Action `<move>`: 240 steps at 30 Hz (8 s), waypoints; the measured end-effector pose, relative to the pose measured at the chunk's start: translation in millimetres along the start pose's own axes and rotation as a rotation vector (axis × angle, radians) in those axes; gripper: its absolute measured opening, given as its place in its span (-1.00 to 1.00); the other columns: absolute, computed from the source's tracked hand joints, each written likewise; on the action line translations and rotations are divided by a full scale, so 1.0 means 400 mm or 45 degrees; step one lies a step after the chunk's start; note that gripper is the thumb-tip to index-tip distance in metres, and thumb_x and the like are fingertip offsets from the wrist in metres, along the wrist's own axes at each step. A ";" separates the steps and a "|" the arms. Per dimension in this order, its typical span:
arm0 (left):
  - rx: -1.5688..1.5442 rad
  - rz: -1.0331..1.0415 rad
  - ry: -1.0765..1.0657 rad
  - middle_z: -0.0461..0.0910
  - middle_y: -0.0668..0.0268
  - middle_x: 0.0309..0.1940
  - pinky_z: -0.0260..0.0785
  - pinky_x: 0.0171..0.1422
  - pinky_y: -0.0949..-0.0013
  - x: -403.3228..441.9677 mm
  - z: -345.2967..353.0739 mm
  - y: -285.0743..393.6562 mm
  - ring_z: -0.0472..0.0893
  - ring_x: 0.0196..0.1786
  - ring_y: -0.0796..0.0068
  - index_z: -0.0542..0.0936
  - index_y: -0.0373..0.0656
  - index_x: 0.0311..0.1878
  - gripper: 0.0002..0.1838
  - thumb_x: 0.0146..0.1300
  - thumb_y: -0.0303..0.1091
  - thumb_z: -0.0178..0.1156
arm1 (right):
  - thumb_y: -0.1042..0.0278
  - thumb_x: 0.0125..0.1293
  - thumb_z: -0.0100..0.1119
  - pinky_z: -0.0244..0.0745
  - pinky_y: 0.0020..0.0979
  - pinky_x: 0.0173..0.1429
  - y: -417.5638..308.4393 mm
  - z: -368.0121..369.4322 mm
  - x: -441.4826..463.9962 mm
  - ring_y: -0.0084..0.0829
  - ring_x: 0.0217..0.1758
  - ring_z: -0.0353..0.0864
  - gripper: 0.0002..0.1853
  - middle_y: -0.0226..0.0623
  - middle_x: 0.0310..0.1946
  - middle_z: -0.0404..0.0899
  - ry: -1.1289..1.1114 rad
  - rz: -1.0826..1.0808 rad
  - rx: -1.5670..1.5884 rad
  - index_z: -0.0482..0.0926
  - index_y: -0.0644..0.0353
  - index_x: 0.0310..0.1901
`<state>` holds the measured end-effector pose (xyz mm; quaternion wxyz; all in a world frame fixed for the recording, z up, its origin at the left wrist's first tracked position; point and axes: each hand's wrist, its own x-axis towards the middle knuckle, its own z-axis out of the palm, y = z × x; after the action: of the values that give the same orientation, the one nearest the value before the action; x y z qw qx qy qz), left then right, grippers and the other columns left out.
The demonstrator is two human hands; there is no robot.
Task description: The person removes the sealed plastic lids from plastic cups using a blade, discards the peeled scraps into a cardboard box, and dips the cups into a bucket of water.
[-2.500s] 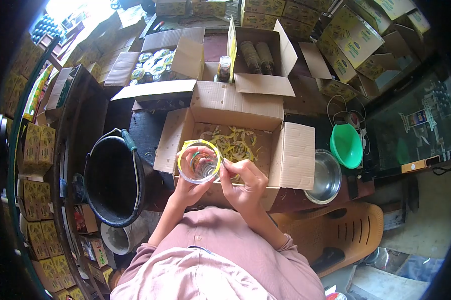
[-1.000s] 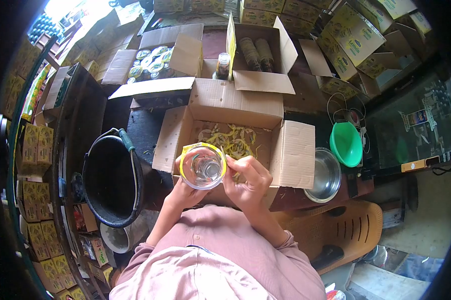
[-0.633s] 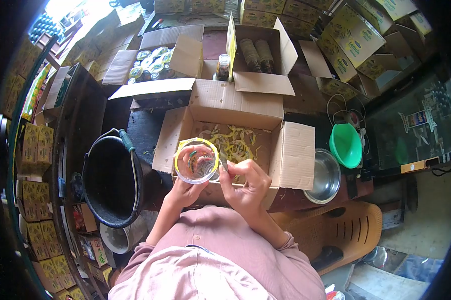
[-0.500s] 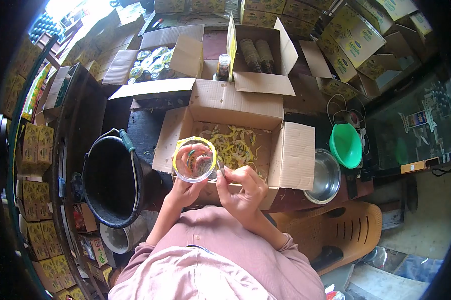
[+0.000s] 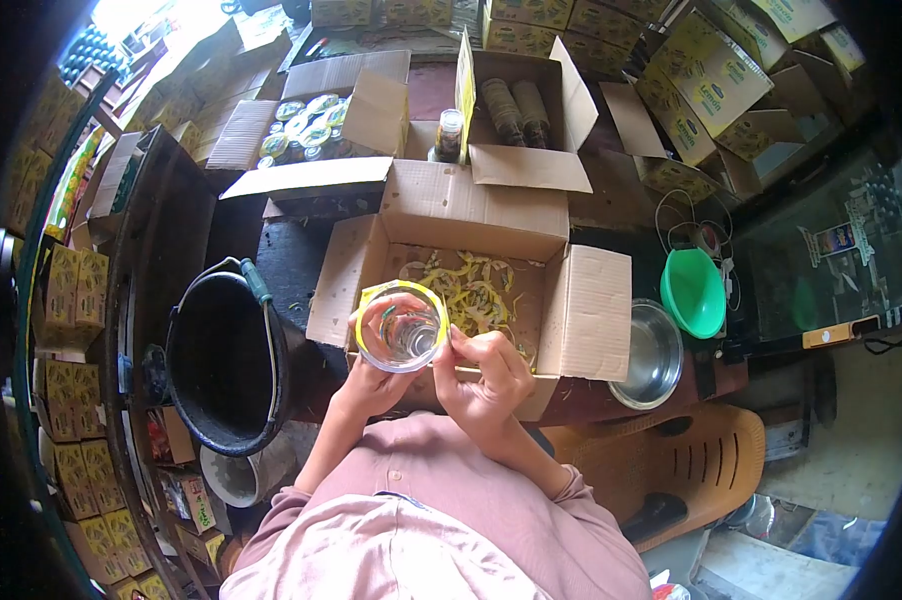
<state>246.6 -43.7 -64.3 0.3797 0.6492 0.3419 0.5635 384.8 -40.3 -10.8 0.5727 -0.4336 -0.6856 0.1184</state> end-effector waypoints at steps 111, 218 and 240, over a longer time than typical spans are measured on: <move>-0.965 -0.531 0.007 0.21 0.21 0.08 0.15 0.24 0.28 -0.025 -0.028 -0.013 0.33 0.12 0.37 0.11 -0.22 0.16 -0.31 0.00 -0.42 0.26 | 0.68 -0.07 0.26 0.24 -0.64 -0.56 0.032 -0.009 0.019 -0.65 -0.61 0.39 -0.86 -0.38 -0.63 0.42 -0.014 0.101 0.199 0.50 0.29 -0.48; -0.102 -0.241 -0.121 0.25 0.18 -0.01 0.36 0.06 0.39 0.000 -0.030 -0.001 0.38 0.05 0.37 0.22 -0.24 0.12 -0.31 -0.07 -0.39 0.36 | 0.68 -0.12 0.26 0.40 -0.53 -0.52 0.058 -0.032 0.034 -0.47 -0.58 0.52 -0.82 -0.32 -0.60 0.49 -0.334 0.027 0.072 0.57 0.22 -0.42; -0.035 -0.190 -0.136 0.24 0.17 -0.03 0.32 0.15 0.33 0.008 -0.031 0.012 0.37 0.06 0.37 0.07 -0.20 0.09 -0.27 -0.05 -0.47 0.34 | 0.68 -0.10 0.26 0.39 -0.57 -0.52 0.054 -0.020 0.028 -0.52 -0.58 0.52 -0.84 -0.32 -0.60 0.50 -0.252 0.052 0.097 0.55 0.26 -0.44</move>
<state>234.7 -42.0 -57.7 0.4472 0.6458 0.3609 0.5027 402.1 -21.8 -14.8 0.5157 -0.4117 -0.7247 0.1982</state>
